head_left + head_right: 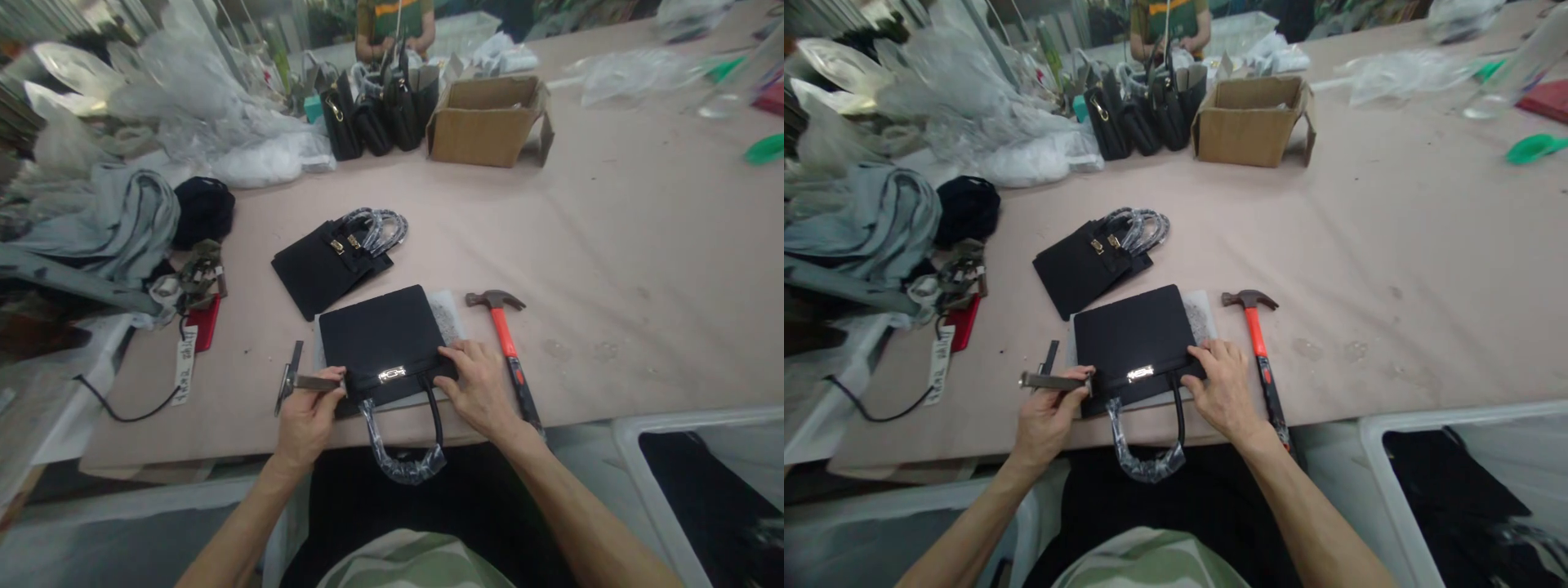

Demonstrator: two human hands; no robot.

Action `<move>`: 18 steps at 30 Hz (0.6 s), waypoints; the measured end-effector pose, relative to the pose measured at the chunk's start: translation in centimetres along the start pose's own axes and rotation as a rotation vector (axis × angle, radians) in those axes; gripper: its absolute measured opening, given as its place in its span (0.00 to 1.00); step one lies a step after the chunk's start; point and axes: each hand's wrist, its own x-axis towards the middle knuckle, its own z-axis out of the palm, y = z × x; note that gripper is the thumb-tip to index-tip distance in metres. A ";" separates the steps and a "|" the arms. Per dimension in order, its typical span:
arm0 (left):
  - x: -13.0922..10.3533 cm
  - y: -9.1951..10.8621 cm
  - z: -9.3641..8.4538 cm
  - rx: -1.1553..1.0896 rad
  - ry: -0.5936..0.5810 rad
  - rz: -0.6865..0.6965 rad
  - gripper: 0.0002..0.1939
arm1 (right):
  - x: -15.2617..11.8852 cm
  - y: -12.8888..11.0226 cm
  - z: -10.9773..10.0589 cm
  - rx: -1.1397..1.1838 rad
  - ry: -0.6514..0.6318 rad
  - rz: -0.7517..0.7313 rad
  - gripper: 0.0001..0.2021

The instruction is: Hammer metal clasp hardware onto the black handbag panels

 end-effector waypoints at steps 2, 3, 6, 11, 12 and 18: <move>0.6 0.5 -0.1 -0.040 0.049 -0.137 0.07 | -0.5 0.3 0.4 0.036 0.026 -0.020 0.19; 1.0 0.9 0.0 -0.075 0.054 -0.180 0.08 | -0.7 0.3 0.6 0.042 0.042 -0.021 0.19; 2.5 2.8 1.4 -0.215 0.027 -0.228 0.09 | -1.2 -0.1 1.2 0.010 0.093 -0.011 0.21; 4.6 5.3 6.5 -0.443 -0.089 -0.277 0.07 | -1.6 -0.8 1.9 -0.058 0.148 -0.063 0.19; 4.9 5.4 7.4 -0.455 -0.112 -0.277 0.07 | -1.6 -0.7 2.0 -0.053 0.152 -0.078 0.18; 5.2 4.6 9.3 -0.442 -0.131 -0.237 0.06 | -1.4 -0.2 2.0 0.048 0.215 -0.130 0.17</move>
